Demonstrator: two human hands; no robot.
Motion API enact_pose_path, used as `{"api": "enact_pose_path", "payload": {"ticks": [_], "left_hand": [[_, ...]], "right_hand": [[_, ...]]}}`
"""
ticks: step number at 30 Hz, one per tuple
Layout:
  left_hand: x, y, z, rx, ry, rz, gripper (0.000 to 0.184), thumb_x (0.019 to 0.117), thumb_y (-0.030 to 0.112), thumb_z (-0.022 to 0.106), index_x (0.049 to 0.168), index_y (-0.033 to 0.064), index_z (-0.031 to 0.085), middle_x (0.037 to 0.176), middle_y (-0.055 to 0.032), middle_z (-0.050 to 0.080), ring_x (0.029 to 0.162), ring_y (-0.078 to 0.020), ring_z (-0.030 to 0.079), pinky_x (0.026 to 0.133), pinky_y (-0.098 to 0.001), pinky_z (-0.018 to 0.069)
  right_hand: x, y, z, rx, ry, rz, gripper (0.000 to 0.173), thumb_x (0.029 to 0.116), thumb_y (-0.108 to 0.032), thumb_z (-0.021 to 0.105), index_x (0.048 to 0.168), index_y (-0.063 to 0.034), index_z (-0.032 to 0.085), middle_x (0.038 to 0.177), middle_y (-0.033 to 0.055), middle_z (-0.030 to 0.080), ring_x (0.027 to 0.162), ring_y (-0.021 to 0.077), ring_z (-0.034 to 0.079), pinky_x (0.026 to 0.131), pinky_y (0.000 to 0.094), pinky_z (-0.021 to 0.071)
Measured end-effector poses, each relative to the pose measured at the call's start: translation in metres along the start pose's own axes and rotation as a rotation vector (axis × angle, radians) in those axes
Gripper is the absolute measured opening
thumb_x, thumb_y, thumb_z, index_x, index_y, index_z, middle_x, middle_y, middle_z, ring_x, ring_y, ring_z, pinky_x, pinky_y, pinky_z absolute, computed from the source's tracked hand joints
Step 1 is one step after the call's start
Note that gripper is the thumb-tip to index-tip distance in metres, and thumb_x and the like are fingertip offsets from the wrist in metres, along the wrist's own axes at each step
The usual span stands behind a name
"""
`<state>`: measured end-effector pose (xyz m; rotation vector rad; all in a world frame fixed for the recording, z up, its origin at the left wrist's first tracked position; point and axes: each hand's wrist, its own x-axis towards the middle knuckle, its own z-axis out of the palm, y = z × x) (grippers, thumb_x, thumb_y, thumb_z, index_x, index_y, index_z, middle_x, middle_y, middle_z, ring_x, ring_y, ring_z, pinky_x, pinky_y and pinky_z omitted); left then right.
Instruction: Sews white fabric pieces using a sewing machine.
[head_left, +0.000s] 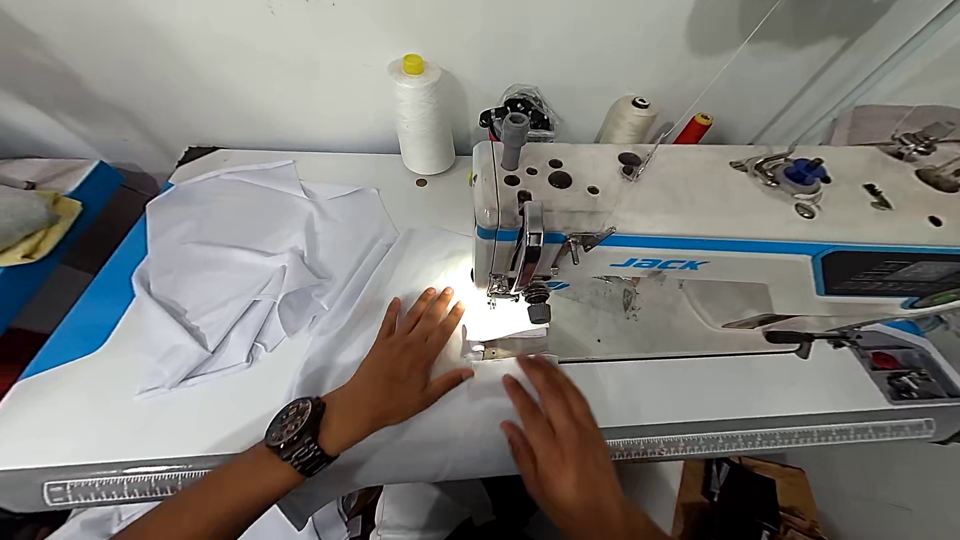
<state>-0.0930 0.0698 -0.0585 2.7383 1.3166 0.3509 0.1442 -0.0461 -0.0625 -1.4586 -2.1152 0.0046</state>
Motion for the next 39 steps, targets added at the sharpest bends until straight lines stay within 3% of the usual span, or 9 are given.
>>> {"api": "enact_pose_path", "payload": {"ticks": [7,11,15,19,22,24,28,34,39], "left_hand": [[0.038,-0.020,0.007,0.035,-0.041,-0.061,0.087,0.0998,0.072,0.020,0.159,0.0113,0.038,0.167,-0.0080,0.032,0.157,-0.0288,0.022,0.121,-0.0697,0.0128],[0.017,0.001,-0.002,0.007,0.036,0.010,0.081,0.1020,0.066,0.028,0.153,0.0053,0.046,0.163,-0.0132,0.038,0.154,-0.0314,0.029,0.121,-0.0652,0.0235],[-0.044,0.035,0.006,-0.015,-0.014,0.236,0.071,0.1029,0.068,0.025,0.158,0.0254,0.039,0.169,-0.0057,0.029,0.157,-0.0284,0.024,0.121,-0.0666,0.0229],[-0.062,0.027,0.002,-0.052,-0.084,0.313,0.069,0.1041,0.067,0.020,0.161,0.0305,0.035,0.171,-0.0019,0.023,0.159,-0.0244,0.017,0.125,-0.0617,0.0171],[-0.034,0.024,-0.025,-0.130,0.008,0.258,0.054,0.1065,0.055,0.034,0.135,0.0229,0.067,0.147,-0.0024,0.059,0.142,-0.0224,0.050,0.116,-0.0537,0.0402],[0.004,0.018,-0.040,-0.145,0.084,0.171,0.038,0.1030,0.036,0.049,0.114,0.0106,0.076,0.118,-0.0078,0.074,0.112,-0.0257,0.070,0.093,-0.0500,0.0568],[0.067,0.010,-0.022,-0.193,0.125,0.029,0.022,0.0977,0.021,0.066,0.096,0.0008,0.074,0.093,-0.0156,0.070,0.091,-0.0335,0.069,0.079,-0.0525,0.0570],[0.061,0.003,0.005,-0.235,0.092,0.128,0.034,0.0935,0.041,0.066,0.100,0.0078,0.073,0.092,-0.0066,0.067,0.093,-0.0249,0.064,0.079,-0.0426,0.0532],[0.059,-0.001,0.000,-0.342,0.106,0.227,0.015,0.0914,0.023,0.065,0.093,0.0106,0.072,0.090,-0.0019,0.067,0.092,-0.0177,0.063,0.081,-0.0346,0.0521]], "right_hand": [[-0.030,-0.008,0.021,-0.070,0.046,0.128,0.053,0.1050,-0.048,0.044,0.137,-0.0121,0.066,0.146,0.0143,0.059,0.139,0.0349,0.052,0.115,0.0560,0.0415],[-0.056,0.021,0.003,-0.156,0.032,0.164,0.058,0.1052,-0.054,0.039,0.140,-0.0140,0.064,0.149,0.0168,0.056,0.142,0.0387,0.048,0.116,0.0637,0.0351],[-0.066,0.042,-0.016,-0.159,-0.002,0.110,0.053,0.1056,-0.055,0.039,0.139,-0.0208,0.064,0.149,0.0127,0.057,0.143,0.0370,0.047,0.116,0.0667,0.0310],[-0.029,0.068,-0.036,-0.042,0.006,0.031,0.037,0.1056,-0.042,0.048,0.118,-0.0183,0.074,0.136,0.0078,0.066,0.132,0.0308,0.058,0.108,0.0584,0.0459],[0.039,0.097,-0.043,0.098,-0.062,-0.089,0.033,0.1042,-0.031,0.052,0.119,-0.0112,0.074,0.132,0.0082,0.066,0.125,0.0278,0.061,0.103,0.0513,0.0507],[0.087,0.111,-0.039,0.231,-0.145,-0.142,0.030,0.1041,-0.025,0.054,0.118,-0.0057,0.073,0.124,0.0108,0.070,0.119,0.0269,0.064,0.102,0.0488,0.0512],[0.141,0.111,-0.019,0.351,-0.409,0.012,0.033,0.1028,-0.022,0.058,0.085,0.0024,0.071,0.074,0.0142,0.066,0.074,0.0262,0.065,0.071,0.0491,0.0509],[0.130,0.104,0.009,0.146,-0.370,-0.141,0.046,0.0913,-0.047,0.071,0.080,-0.0030,0.072,0.068,0.0127,0.067,0.068,0.0295,0.069,0.061,0.0516,0.0531],[0.124,0.097,-0.004,0.239,-0.343,-0.201,0.017,0.0901,-0.022,0.073,0.087,-0.0049,0.075,0.074,0.0084,0.071,0.069,0.0223,0.070,0.061,0.0427,0.0558]]}}
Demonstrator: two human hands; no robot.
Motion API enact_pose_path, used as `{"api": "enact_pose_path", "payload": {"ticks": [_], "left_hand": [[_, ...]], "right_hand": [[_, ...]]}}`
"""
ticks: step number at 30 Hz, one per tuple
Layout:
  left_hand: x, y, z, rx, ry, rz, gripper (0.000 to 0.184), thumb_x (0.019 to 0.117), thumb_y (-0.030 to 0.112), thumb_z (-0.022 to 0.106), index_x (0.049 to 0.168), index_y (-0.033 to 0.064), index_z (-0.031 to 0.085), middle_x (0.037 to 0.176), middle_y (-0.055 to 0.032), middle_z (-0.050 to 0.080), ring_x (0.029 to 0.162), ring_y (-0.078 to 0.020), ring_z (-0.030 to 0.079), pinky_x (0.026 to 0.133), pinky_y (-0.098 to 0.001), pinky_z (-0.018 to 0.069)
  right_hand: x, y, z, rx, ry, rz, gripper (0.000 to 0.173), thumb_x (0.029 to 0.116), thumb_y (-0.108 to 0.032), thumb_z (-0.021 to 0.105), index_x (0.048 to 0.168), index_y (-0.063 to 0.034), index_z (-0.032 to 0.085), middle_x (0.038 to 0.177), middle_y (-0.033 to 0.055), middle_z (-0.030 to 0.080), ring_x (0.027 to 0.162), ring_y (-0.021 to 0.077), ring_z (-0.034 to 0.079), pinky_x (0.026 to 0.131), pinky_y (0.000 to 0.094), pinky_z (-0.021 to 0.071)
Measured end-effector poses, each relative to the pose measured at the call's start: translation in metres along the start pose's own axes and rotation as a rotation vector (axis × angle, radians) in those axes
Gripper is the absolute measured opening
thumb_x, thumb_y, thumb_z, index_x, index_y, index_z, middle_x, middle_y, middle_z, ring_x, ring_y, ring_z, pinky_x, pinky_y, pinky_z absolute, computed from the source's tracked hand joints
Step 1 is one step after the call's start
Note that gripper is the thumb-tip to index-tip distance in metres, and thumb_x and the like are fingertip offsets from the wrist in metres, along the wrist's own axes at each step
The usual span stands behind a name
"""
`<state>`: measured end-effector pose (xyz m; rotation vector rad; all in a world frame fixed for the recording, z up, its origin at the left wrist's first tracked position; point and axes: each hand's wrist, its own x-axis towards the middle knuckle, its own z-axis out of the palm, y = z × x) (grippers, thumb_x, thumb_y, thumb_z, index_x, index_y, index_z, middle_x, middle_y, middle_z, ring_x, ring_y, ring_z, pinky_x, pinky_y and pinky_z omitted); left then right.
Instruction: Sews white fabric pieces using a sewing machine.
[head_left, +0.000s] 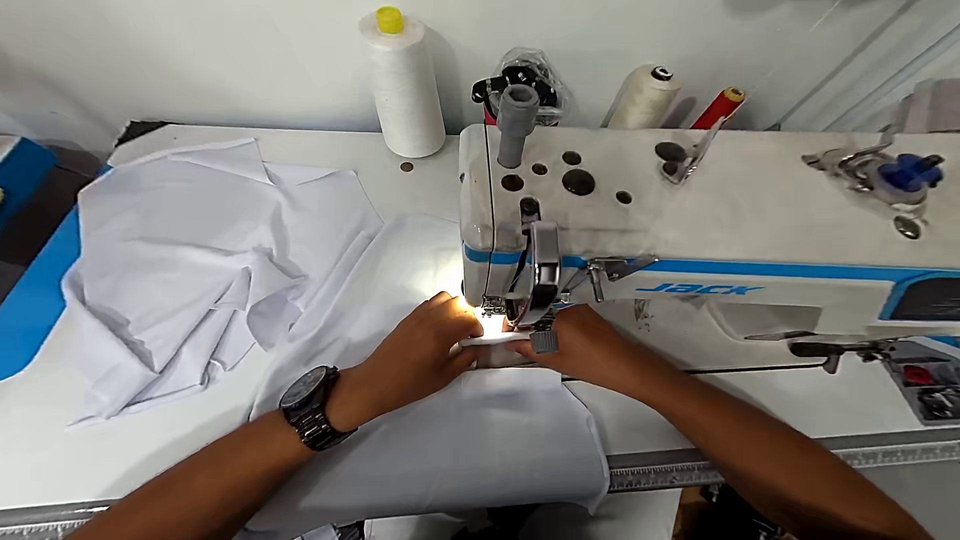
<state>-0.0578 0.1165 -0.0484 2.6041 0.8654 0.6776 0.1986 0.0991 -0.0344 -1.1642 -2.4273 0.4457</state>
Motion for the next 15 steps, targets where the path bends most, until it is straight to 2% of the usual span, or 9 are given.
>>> {"api": "enact_pose_path", "payload": {"ticks": [2,5,7,10,11,13,15], "left_hand": [[-0.003,0.000,0.000,-0.042,0.010,0.080,0.010,0.0894,0.014,0.062,0.092,0.0112,0.072,0.091,-0.0010,0.066,0.093,-0.0159,0.063,0.083,-0.0320,0.0532],[-0.007,0.002,0.001,0.045,-0.011,0.226,0.017,0.0932,0.011,0.056,0.091,0.0114,0.072,0.093,-0.0014,0.065,0.093,-0.0176,0.062,0.079,-0.0329,0.0510],[-0.008,0.003,-0.002,0.116,-0.051,0.310,0.020,0.0938,0.014,0.053,0.085,0.0114,0.071,0.092,-0.0018,0.066,0.089,-0.0180,0.061,0.073,-0.0333,0.0491],[-0.007,0.005,-0.007,0.146,-0.080,0.348,0.022,0.0895,0.024,0.054,0.080,0.0137,0.071,0.090,0.0001,0.065,0.084,-0.0157,0.060,0.067,-0.0321,0.0459],[-0.008,0.005,-0.007,0.154,-0.086,0.347,0.025,0.0918,0.030,0.056,0.083,0.0141,0.072,0.091,0.0003,0.066,0.085,-0.0156,0.061,0.068,-0.0322,0.0470],[-0.008,0.003,-0.004,0.160,-0.100,0.338,0.028,0.0968,0.035,0.056,0.091,0.0136,0.073,0.094,-0.0005,0.066,0.088,-0.0162,0.061,0.070,-0.0322,0.0480],[-0.008,0.003,0.000,0.135,-0.099,0.322,0.025,0.0988,0.031,0.055,0.093,0.0127,0.071,0.093,-0.0008,0.063,0.087,-0.0161,0.060,0.070,-0.0311,0.0478]], "right_hand": [[-0.004,0.005,0.005,0.015,0.016,-0.102,0.008,0.0889,-0.013,0.070,0.092,-0.0082,0.075,0.083,0.0052,0.072,0.076,0.0182,0.071,0.068,0.0371,0.0581],[-0.008,0.007,0.004,0.008,-0.006,-0.186,0.016,0.0854,-0.010,0.067,0.097,-0.0111,0.077,0.092,0.0052,0.073,0.086,0.0190,0.071,0.078,0.0373,0.0589],[-0.010,0.006,-0.003,-0.008,-0.056,-0.212,0.021,0.0840,-0.011,0.064,0.098,-0.0136,0.079,0.098,0.0041,0.074,0.093,0.0180,0.070,0.083,0.0372,0.0580],[-0.010,0.008,-0.013,0.030,-0.095,-0.289,0.027,0.0890,-0.017,0.055,0.100,-0.0148,0.079,0.099,0.0018,0.072,0.095,0.0134,0.068,0.082,0.0323,0.0555],[-0.010,0.008,-0.014,0.037,-0.098,-0.296,0.027,0.0919,-0.021,0.053,0.100,-0.0152,0.079,0.099,0.0009,0.072,0.096,0.0124,0.068,0.083,0.0319,0.0547],[-0.011,0.007,-0.010,-0.011,-0.102,-0.294,0.027,0.0971,-0.032,0.056,0.103,-0.0169,0.077,0.100,-0.0008,0.072,0.099,0.0120,0.067,0.086,0.0334,0.0549],[-0.012,0.007,-0.003,-0.074,-0.090,-0.310,0.027,0.0960,-0.036,0.060,0.109,-0.0175,0.075,0.100,0.0001,0.071,0.098,0.0148,0.067,0.084,0.0359,0.0540]]}}
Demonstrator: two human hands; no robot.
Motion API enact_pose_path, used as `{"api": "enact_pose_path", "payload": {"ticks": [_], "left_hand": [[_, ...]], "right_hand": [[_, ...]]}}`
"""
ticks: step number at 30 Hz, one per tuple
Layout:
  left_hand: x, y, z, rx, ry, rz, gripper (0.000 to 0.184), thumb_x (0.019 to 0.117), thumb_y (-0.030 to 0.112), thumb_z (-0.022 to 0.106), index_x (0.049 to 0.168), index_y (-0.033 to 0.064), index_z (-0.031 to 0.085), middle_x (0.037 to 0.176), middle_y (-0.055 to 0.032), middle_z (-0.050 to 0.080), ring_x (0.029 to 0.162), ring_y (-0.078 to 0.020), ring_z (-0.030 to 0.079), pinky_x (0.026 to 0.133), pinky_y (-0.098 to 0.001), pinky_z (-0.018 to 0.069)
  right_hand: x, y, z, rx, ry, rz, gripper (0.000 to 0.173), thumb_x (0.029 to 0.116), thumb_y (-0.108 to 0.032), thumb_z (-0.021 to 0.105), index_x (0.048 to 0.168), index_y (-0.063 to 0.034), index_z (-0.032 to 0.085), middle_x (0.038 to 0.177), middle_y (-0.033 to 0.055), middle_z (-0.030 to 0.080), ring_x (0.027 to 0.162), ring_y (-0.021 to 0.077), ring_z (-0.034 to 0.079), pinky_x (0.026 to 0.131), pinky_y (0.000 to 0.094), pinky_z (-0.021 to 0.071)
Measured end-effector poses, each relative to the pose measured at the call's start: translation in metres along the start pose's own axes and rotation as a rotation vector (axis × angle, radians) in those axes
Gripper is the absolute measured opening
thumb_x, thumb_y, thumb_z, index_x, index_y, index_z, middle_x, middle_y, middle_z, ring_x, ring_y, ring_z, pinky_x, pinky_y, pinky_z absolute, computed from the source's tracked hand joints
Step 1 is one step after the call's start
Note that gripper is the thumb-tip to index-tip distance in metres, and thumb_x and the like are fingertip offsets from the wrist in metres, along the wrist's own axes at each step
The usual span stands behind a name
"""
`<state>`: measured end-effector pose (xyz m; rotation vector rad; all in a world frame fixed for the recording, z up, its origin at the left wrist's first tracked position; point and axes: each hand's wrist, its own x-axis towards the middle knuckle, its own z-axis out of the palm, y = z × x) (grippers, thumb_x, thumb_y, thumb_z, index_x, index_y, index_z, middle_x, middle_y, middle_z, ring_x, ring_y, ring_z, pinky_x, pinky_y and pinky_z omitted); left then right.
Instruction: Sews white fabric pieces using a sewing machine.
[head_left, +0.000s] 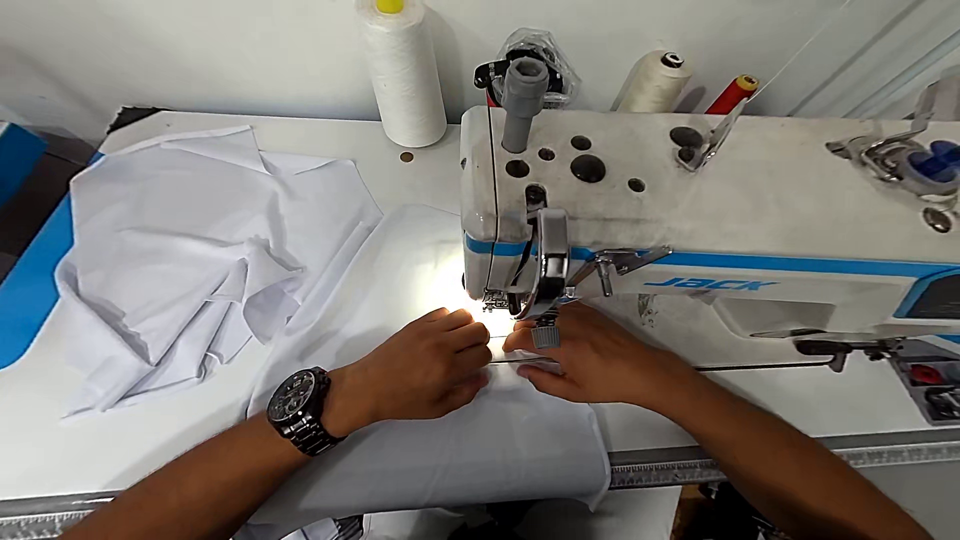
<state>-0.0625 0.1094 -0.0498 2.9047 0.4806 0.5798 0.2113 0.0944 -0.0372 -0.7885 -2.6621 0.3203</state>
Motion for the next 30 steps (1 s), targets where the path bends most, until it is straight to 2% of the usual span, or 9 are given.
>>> {"api": "enact_pose_path", "payload": {"ticks": [4,8,13,15,17,19,22,26,30], "left_hand": [[0.001,0.000,0.000,-0.027,0.000,0.004,0.028,0.0997,0.032,0.055,0.087,0.0134,0.070,0.092,-0.0002,0.063,0.085,-0.0147,0.060,0.068,-0.0295,0.0477],[0.000,0.004,-0.008,0.094,-0.038,0.079,0.047,0.0976,0.057,0.053,0.086,0.0157,0.072,0.093,-0.0018,0.065,0.088,-0.0184,0.061,0.069,-0.0332,0.0463],[0.001,0.010,-0.011,0.178,-0.040,0.118,0.031,0.1019,0.029,0.050,0.088,0.0113,0.071,0.089,-0.0030,0.065,0.079,-0.0194,0.059,0.063,-0.0335,0.0426],[0.001,0.010,-0.008,0.111,-0.004,0.050,0.028,0.0999,0.023,0.051,0.087,0.0105,0.072,0.087,-0.0024,0.065,0.078,-0.0174,0.059,0.061,-0.0315,0.0439],[0.000,0.009,-0.004,-0.007,0.032,-0.068,0.028,0.0998,0.026,0.052,0.085,0.0126,0.072,0.089,0.0005,0.064,0.079,-0.0132,0.060,0.063,-0.0283,0.0474],[-0.001,0.006,-0.002,-0.074,0.045,-0.145,0.033,0.1002,0.038,0.054,0.088,0.0141,0.073,0.092,0.0018,0.067,0.083,-0.0110,0.062,0.068,-0.0276,0.0508],[-0.001,0.009,-0.001,-0.045,0.046,-0.199,0.042,0.0956,0.054,0.058,0.089,0.0143,0.072,0.096,0.0007,0.067,0.090,-0.0136,0.063,0.075,-0.0299,0.0531],[-0.001,0.011,0.000,-0.088,0.060,-0.320,0.032,0.0994,0.036,0.054,0.085,0.0131,0.070,0.096,0.0001,0.063,0.093,-0.0142,0.059,0.081,-0.0289,0.0504],[0.001,0.011,0.001,-0.081,0.071,-0.539,0.035,0.0996,0.035,0.054,0.073,0.0149,0.065,0.081,0.0034,0.055,0.083,-0.0116,0.055,0.070,-0.0269,0.0464]], "right_hand": [[-0.002,-0.003,0.006,-0.034,0.022,-0.083,0.027,0.0962,-0.031,0.057,0.111,-0.0216,0.077,0.098,0.0006,0.068,0.092,0.0162,0.063,0.077,0.0346,0.0499],[-0.002,-0.010,0.011,-0.124,0.006,-0.085,0.034,0.0943,-0.052,0.062,0.101,-0.0203,0.073,0.099,0.0006,0.066,0.095,0.0183,0.063,0.080,0.0353,0.0510],[0.000,-0.012,0.012,-0.140,0.004,-0.060,0.034,0.0942,-0.051,0.061,0.099,-0.0196,0.073,0.097,0.0002,0.066,0.091,0.0174,0.062,0.078,0.0341,0.0503],[0.000,-0.013,0.013,-0.137,0.021,-0.049,0.036,0.0931,-0.054,0.062,0.098,-0.0197,0.073,0.095,-0.0002,0.065,0.090,0.0169,0.061,0.077,0.0339,0.0494],[0.001,-0.013,0.016,-0.119,0.046,-0.029,0.032,0.0947,-0.049,0.062,0.098,-0.0193,0.073,0.092,0.0000,0.065,0.087,0.0172,0.061,0.073,0.0339,0.0498],[0.001,-0.010,0.019,-0.085,0.085,-0.008,0.025,0.0959,-0.038,0.061,0.099,-0.0182,0.076,0.088,0.0002,0.066,0.084,0.0169,0.063,0.071,0.0333,0.0513],[0.001,-0.005,0.016,-0.003,0.111,0.031,0.024,0.1001,-0.033,0.059,0.104,-0.0152,0.075,0.090,0.0000,0.070,0.088,0.0151,0.067,0.077,0.0321,0.0555],[0.002,-0.004,0.013,0.051,0.131,0.136,0.023,0.1012,-0.026,0.057,0.103,-0.0113,0.074,0.090,0.0009,0.070,0.085,0.0134,0.069,0.074,0.0300,0.0574],[0.003,-0.006,0.013,-0.022,0.160,0.257,0.021,0.0972,-0.024,0.059,0.093,-0.0099,0.073,0.077,0.0027,0.068,0.072,0.0165,0.069,0.060,0.0341,0.0555]]}}
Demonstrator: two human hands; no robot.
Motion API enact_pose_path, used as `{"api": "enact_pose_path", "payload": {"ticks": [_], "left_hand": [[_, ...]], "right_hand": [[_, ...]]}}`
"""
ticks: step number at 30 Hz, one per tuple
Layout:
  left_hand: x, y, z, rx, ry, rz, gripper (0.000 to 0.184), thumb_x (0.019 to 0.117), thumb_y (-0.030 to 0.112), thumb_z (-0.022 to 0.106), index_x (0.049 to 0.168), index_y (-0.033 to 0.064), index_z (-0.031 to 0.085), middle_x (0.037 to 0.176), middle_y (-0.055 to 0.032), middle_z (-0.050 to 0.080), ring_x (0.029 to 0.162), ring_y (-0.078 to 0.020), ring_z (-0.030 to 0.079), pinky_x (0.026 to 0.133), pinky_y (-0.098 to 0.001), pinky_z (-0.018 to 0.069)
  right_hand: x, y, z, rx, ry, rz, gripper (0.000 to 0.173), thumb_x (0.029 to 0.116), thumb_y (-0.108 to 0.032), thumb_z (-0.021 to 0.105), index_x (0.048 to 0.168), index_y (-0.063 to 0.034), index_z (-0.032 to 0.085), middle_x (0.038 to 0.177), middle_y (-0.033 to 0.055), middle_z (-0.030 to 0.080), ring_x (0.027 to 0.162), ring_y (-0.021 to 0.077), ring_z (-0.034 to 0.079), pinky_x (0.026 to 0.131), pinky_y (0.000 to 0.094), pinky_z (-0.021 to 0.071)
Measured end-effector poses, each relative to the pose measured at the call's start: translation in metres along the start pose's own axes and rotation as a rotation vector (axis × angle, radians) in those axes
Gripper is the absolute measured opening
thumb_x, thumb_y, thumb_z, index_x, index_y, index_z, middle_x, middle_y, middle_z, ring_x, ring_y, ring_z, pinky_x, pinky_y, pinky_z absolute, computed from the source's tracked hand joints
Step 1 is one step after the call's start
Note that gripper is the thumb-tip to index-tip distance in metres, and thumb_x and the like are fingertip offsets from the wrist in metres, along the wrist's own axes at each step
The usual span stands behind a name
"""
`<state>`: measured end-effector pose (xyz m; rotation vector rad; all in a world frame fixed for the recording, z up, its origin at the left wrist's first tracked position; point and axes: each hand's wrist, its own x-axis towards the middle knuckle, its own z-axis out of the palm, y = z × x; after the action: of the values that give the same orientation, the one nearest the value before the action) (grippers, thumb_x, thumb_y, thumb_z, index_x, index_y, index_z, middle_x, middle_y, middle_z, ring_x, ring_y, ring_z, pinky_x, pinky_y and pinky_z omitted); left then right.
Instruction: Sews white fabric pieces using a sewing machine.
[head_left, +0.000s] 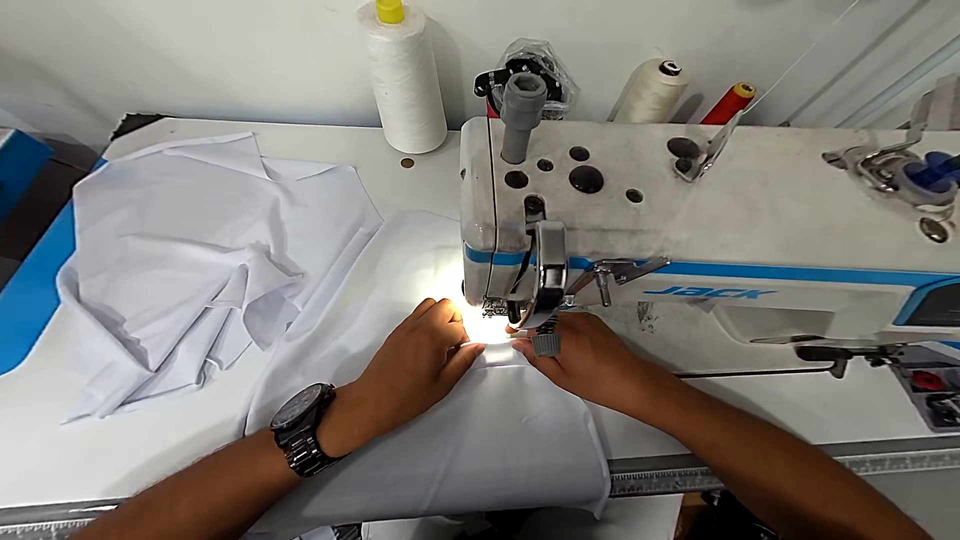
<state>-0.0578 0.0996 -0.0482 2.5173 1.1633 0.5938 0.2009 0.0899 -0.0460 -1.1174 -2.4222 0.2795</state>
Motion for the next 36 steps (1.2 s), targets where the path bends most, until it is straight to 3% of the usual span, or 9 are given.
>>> {"api": "enact_pose_path", "payload": {"ticks": [3,6,10,13,17,19,22,30,36], "left_hand": [[0.000,0.003,0.005,0.100,0.013,-0.060,0.040,0.0970,0.036,0.058,0.063,0.0157,0.056,0.075,0.0014,0.050,0.075,-0.0155,0.053,0.063,-0.0318,0.0439],[-0.001,0.004,0.008,0.109,0.038,-0.080,0.040,0.0939,0.038,0.062,0.061,0.0170,0.052,0.072,0.0020,0.049,0.072,-0.0157,0.052,0.062,-0.0328,0.0425],[0.001,0.007,0.008,0.109,0.063,-0.108,0.031,0.0918,0.038,0.064,0.072,0.0148,0.059,0.074,0.0009,0.052,0.074,-0.0176,0.054,0.064,-0.0352,0.0439],[0.001,0.001,0.000,0.036,0.025,-0.057,0.025,0.0925,0.036,0.065,0.084,0.0126,0.063,0.079,0.0003,0.057,0.078,-0.0162,0.058,0.069,-0.0348,0.0489],[-0.010,-0.025,-0.034,-0.068,-0.124,0.203,0.018,0.0959,0.024,0.059,0.104,0.0117,0.070,0.108,0.0005,0.069,0.105,-0.0111,0.065,0.091,-0.0291,0.0554],[-0.019,-0.036,-0.029,-0.049,-0.102,0.342,0.021,0.1004,0.020,0.057,0.108,0.0121,0.075,0.116,-0.0018,0.068,0.115,-0.0150,0.062,0.100,-0.0313,0.0526],[-0.022,-0.037,-0.016,0.040,0.016,0.426,0.022,0.1025,0.018,0.054,0.103,0.0142,0.076,0.108,-0.0007,0.070,0.109,-0.0166,0.064,0.093,-0.0340,0.0526],[-0.017,-0.008,-0.012,-0.109,0.234,0.305,0.020,0.1054,0.015,0.047,0.100,0.0067,0.064,0.103,-0.0058,0.063,0.104,-0.0175,0.060,0.093,-0.0325,0.0508],[-0.021,-0.015,-0.009,-0.017,0.150,0.183,0.025,0.1047,0.023,0.047,0.107,0.0071,0.067,0.115,-0.0071,0.065,0.117,-0.0204,0.060,0.100,-0.0396,0.0496]], "right_hand": [[0.000,-0.002,0.000,-0.124,0.061,0.037,0.020,0.0923,-0.026,0.062,0.084,-0.0102,0.070,0.065,0.0037,0.063,0.061,0.0195,0.066,0.051,0.0368,0.0503],[-0.001,-0.003,-0.007,-0.248,0.115,-0.012,0.019,0.0895,-0.028,0.063,0.082,-0.0117,0.070,0.066,0.0033,0.063,0.063,0.0198,0.066,0.053,0.0357,0.0507],[0.001,-0.007,0.001,-0.131,0.130,-0.148,0.019,0.0967,-0.020,0.061,0.095,-0.0104,0.076,0.086,0.0038,0.071,0.082,0.0167,0.070,0.069,0.0302,0.0581],[0.004,0.002,0.019,0.022,0.058,-0.242,0.020,0.1020,-0.020,0.057,0.103,-0.0101,0.075,0.090,0.0054,0.070,0.085,0.0176,0.069,0.071,0.0307,0.0576],[0.008,0.014,0.018,0.083,-0.006,-0.320,0.021,0.1029,-0.018,0.056,0.104,-0.0090,0.075,0.097,0.0079,0.071,0.091,0.0197,0.070,0.079,0.0313,0.0579],[0.009,0.014,0.018,0.082,-0.031,-0.337,0.023,0.1029,-0.017,0.054,0.105,-0.0094,0.075,0.097,0.0081,0.070,0.089,0.0203,0.068,0.077,0.0326,0.0574],[0.013,0.020,0.017,0.086,-0.048,-0.383,0.023,0.1024,-0.017,0.054,0.107,-0.0108,0.075,0.097,0.0077,0.070,0.088,0.0205,0.068,0.076,0.0333,0.0571],[0.013,0.010,0.015,0.034,-0.091,-0.404,0.031,0.1019,-0.012,0.055,0.124,-0.0241,0.074,0.099,0.0063,0.067,0.083,0.0209,0.066,0.063,0.0354,0.0548],[0.017,-0.004,0.013,-0.078,-0.136,-0.337,0.034,0.1002,-0.017,0.056,0.126,-0.0331,0.073,0.091,0.0049,0.061,0.073,0.0199,0.061,0.051,0.0348,0.0460]]}}
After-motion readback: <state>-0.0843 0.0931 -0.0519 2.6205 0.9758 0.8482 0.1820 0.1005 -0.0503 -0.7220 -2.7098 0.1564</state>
